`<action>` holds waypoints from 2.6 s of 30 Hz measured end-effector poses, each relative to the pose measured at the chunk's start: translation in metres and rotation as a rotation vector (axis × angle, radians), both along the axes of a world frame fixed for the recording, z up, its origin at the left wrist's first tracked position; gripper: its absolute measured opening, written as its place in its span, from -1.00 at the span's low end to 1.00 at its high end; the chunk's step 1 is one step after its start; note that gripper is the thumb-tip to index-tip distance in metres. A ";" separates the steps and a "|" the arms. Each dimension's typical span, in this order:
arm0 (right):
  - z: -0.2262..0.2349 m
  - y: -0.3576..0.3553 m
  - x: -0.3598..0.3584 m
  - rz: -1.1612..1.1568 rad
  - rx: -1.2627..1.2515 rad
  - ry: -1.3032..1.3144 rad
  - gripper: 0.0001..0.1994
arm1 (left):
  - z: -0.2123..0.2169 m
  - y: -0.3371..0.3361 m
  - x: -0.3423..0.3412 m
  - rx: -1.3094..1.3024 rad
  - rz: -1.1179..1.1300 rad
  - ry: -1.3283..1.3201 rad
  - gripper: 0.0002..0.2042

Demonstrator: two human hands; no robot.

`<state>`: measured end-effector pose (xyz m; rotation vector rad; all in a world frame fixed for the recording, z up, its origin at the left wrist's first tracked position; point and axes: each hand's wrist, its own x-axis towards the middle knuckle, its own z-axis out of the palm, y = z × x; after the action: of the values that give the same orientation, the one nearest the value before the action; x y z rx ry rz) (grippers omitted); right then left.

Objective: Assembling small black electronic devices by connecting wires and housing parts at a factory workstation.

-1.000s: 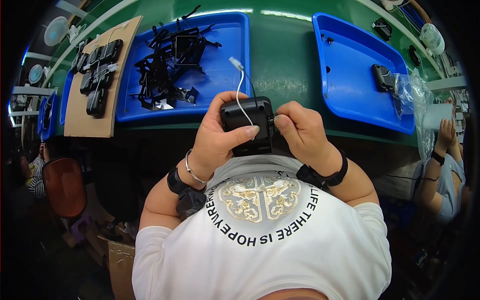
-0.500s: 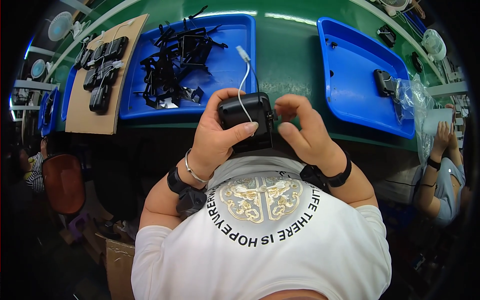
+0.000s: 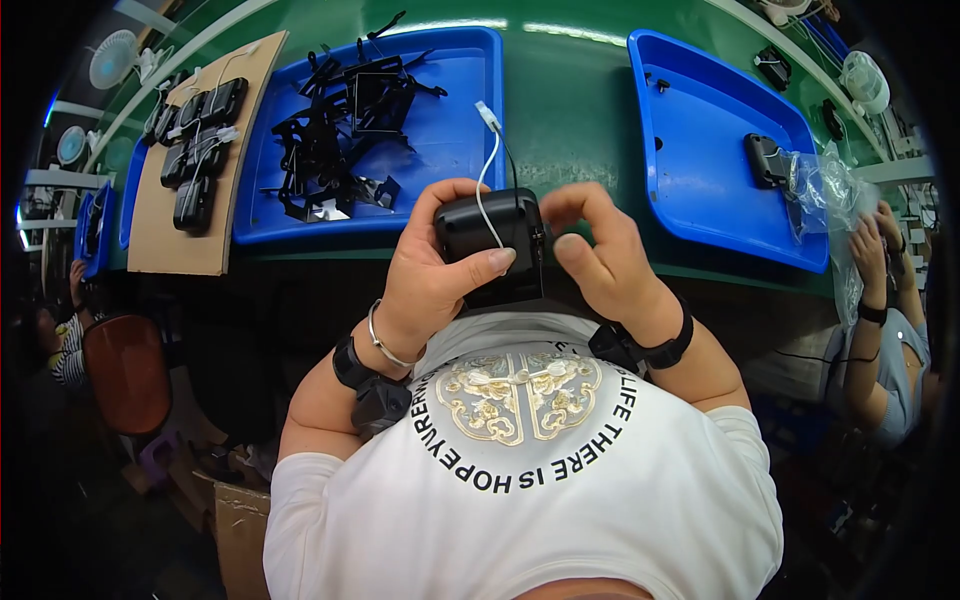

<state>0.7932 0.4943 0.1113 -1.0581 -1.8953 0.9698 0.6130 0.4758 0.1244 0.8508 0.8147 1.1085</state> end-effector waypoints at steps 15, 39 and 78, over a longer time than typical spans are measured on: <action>0.000 -0.003 0.000 -0.007 -0.224 0.247 -0.63 | -0.005 -0.002 0.005 -0.043 0.014 0.028 -0.48; 0.008 -0.003 0.005 0.078 -0.018 0.147 -0.60 | -0.002 0.001 0.007 -0.026 0.180 0.097 -0.51; 0.019 0.017 0.013 -0.021 -0.289 0.083 -0.70 | -0.006 0.002 0.012 0.246 -0.016 0.363 -0.58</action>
<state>0.8067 0.5112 0.1306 -1.1796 -1.7070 1.2829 0.6245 0.4779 0.1189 1.2880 0.9797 1.0681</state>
